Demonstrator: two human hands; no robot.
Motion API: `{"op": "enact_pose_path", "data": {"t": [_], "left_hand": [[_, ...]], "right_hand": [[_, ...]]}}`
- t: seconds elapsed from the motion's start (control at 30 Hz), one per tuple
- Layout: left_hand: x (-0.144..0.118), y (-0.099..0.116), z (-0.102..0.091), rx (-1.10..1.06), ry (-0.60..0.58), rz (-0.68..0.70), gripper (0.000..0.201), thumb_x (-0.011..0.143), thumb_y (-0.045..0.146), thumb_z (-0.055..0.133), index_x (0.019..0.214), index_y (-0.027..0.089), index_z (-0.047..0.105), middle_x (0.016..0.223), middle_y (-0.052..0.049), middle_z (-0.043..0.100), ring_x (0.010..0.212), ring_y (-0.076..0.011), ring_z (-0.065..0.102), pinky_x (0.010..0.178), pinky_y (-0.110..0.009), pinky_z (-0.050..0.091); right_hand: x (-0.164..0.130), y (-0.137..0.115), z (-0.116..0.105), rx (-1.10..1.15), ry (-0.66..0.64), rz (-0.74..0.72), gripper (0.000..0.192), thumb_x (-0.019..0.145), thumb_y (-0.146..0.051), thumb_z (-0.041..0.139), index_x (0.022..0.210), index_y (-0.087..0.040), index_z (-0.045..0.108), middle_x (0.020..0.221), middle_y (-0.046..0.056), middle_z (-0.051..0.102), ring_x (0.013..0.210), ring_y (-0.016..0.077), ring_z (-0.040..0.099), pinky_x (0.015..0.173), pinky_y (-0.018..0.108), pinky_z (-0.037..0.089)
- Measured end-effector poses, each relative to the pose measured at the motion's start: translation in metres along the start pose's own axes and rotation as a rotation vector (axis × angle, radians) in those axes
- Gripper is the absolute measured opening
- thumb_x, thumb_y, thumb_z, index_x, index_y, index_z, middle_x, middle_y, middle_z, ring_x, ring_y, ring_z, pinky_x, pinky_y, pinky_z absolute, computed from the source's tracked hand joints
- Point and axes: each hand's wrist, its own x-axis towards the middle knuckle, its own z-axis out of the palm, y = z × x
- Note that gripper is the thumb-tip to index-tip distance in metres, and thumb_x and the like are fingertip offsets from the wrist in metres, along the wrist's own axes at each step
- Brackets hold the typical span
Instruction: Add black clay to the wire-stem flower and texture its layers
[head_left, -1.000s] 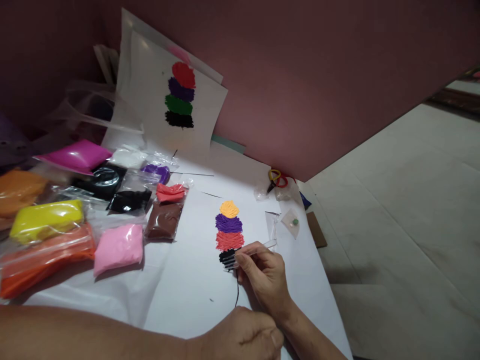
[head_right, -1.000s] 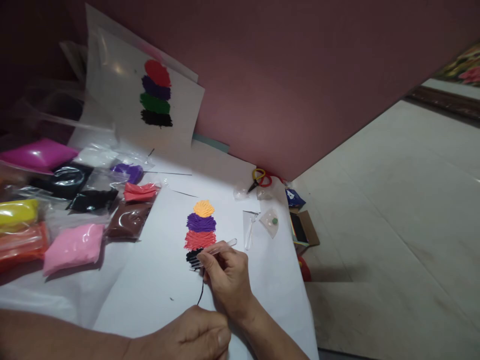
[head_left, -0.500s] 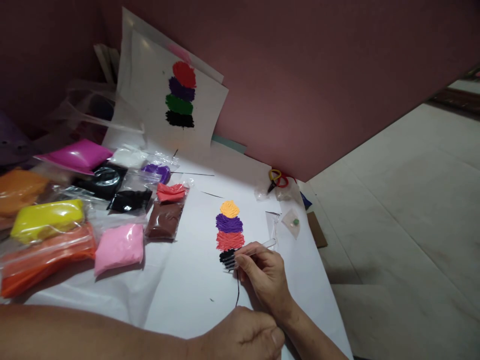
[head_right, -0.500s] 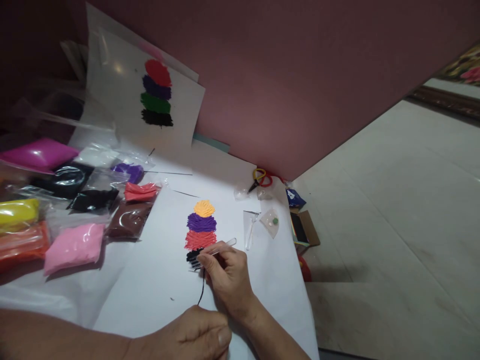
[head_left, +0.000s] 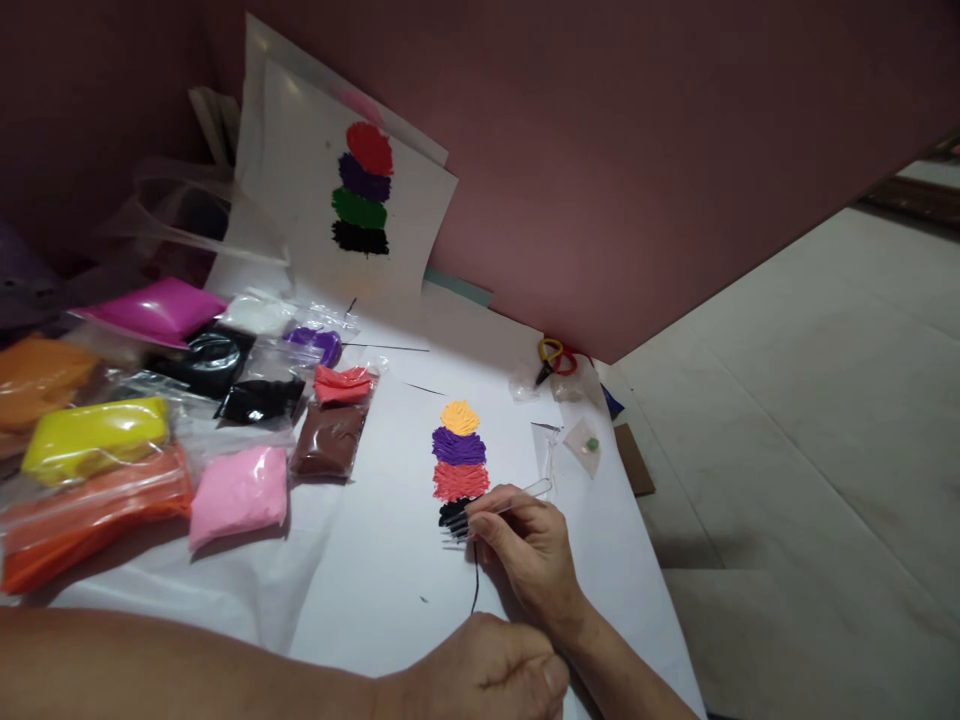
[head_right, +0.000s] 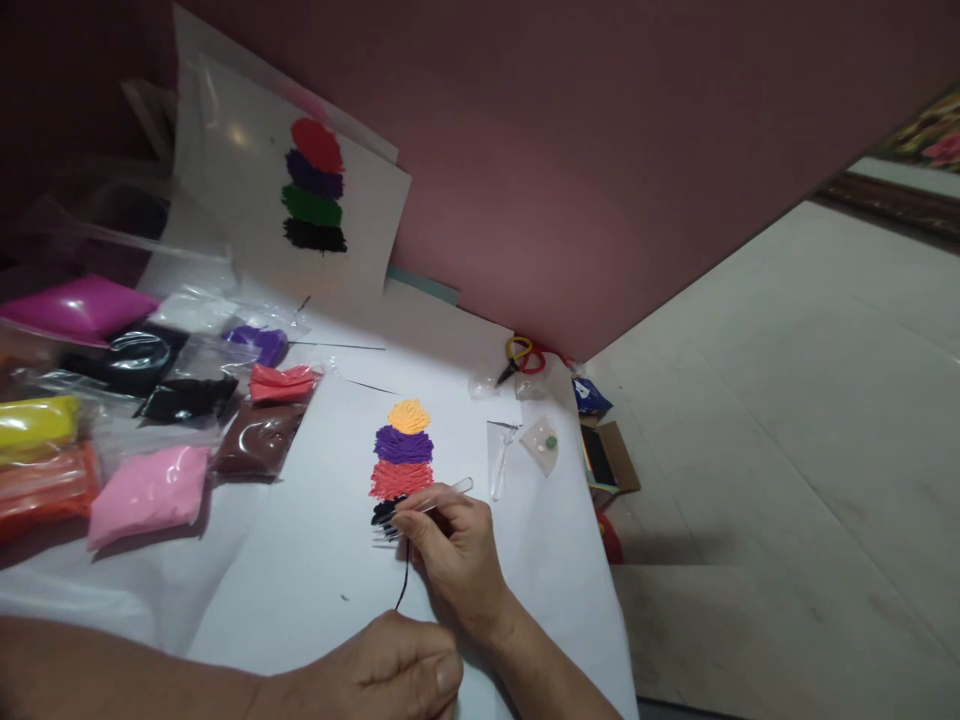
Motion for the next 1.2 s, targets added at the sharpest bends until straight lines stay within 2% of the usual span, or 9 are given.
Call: {"op": "enact_pose_path", "data": {"t": [0.37,0.57,0.7,0.8,0.87,0.93,1.03,1.1,1.2], "left_hand": [[0.000,-0.003,0.000,-0.033,-0.012,-0.009,0.036,0.092,0.038,0.046,0.062,0.019,0.043,0.058,0.005,0.038,0.056,-0.0101,0.033,0.053,-0.023,0.029],[0.003,-0.001,0.001,-0.155,-0.054,-0.035,0.044,0.088,0.041,0.059,0.057,0.020,0.036,0.053,0.007,0.034,0.051,-0.0080,0.030,0.049,-0.024,0.025],[0.000,0.003,0.001,-0.187,-0.029,-0.050,0.059,0.074,0.070,0.065,0.059,0.021,0.037,0.051,0.010,0.030,0.049,-0.0066,0.025,0.048,-0.024,0.023],[-0.002,0.003,0.000,-0.156,-0.003,-0.006,0.072,0.064,0.092,0.050,0.062,0.020,0.039,0.053,0.008,0.032,0.051,-0.0077,0.027,0.048,-0.024,0.023],[-0.002,0.000,-0.001,-0.134,0.007,0.042,0.077,0.064,0.097,0.039,0.063,0.019,0.042,0.055,0.006,0.036,0.053,-0.0089,0.031,0.049,-0.025,0.025],[0.000,-0.002,0.000,-0.146,0.006,0.074,0.079,0.067,0.097,0.032,0.062,0.019,0.044,0.054,0.005,0.037,0.052,-0.0096,0.032,0.051,-0.026,0.026],[0.001,-0.005,0.001,-0.154,0.036,0.068,0.076,0.073,0.093,0.031,0.060,0.019,0.044,0.051,0.005,0.037,0.050,-0.0094,0.031,0.051,-0.026,0.027],[0.001,-0.006,0.002,-0.159,0.070,0.049,0.074,0.075,0.092,0.032,0.061,0.020,0.043,0.051,0.006,0.036,0.049,-0.0093,0.031,0.051,-0.026,0.026],[-0.001,-0.005,0.003,-0.156,0.100,0.031,0.074,0.074,0.092,0.031,0.062,0.020,0.044,0.052,0.005,0.038,0.049,-0.0097,0.033,0.050,-0.026,0.027]], "right_hand": [[-0.002,0.005,-0.006,0.081,-0.062,-0.063,0.013,0.084,-0.027,0.072,0.076,-0.016,0.073,0.062,-0.001,0.060,0.045,0.0070,0.049,0.042,0.019,0.039],[-0.003,0.004,-0.016,0.268,0.010,-0.112,0.022,0.085,-0.036,0.072,0.075,-0.017,0.072,0.060,-0.001,0.056,0.043,0.0072,0.044,0.037,0.019,0.031],[-0.003,-0.005,-0.023,0.408,0.001,-0.125,0.023,0.085,-0.037,0.072,0.073,-0.018,0.071,0.058,0.000,0.055,0.044,0.0079,0.042,0.037,0.019,0.028],[-0.004,-0.013,-0.030,0.488,0.002,-0.092,0.025,0.084,-0.037,0.072,0.068,-0.018,0.069,0.055,-0.001,0.051,0.045,0.0084,0.041,0.041,0.020,0.029],[-0.005,-0.015,-0.035,0.480,-0.082,-0.056,0.028,0.083,-0.039,0.073,0.066,-0.017,0.069,0.053,-0.002,0.050,0.044,0.0081,0.039,0.041,0.021,0.027],[-0.007,-0.013,-0.039,0.424,-0.228,-0.012,0.031,0.081,-0.042,0.074,0.065,-0.016,0.070,0.051,-0.002,0.050,0.042,0.0073,0.037,0.039,0.021,0.024],[-0.010,-0.007,-0.044,0.346,-0.355,0.057,0.034,0.078,-0.045,0.076,0.064,-0.015,0.070,0.050,-0.002,0.051,0.039,0.0068,0.036,0.038,0.021,0.024],[-0.011,-0.005,-0.045,0.320,-0.325,0.083,0.034,0.077,-0.045,0.077,0.063,-0.015,0.069,0.050,-0.002,0.051,0.038,0.0067,0.037,0.038,0.021,0.025],[-0.007,-0.008,-0.041,0.317,-0.126,0.070,0.037,0.077,-0.046,0.076,0.059,-0.015,0.065,0.050,-0.002,0.050,0.039,0.0062,0.036,0.037,0.020,0.026]]}}
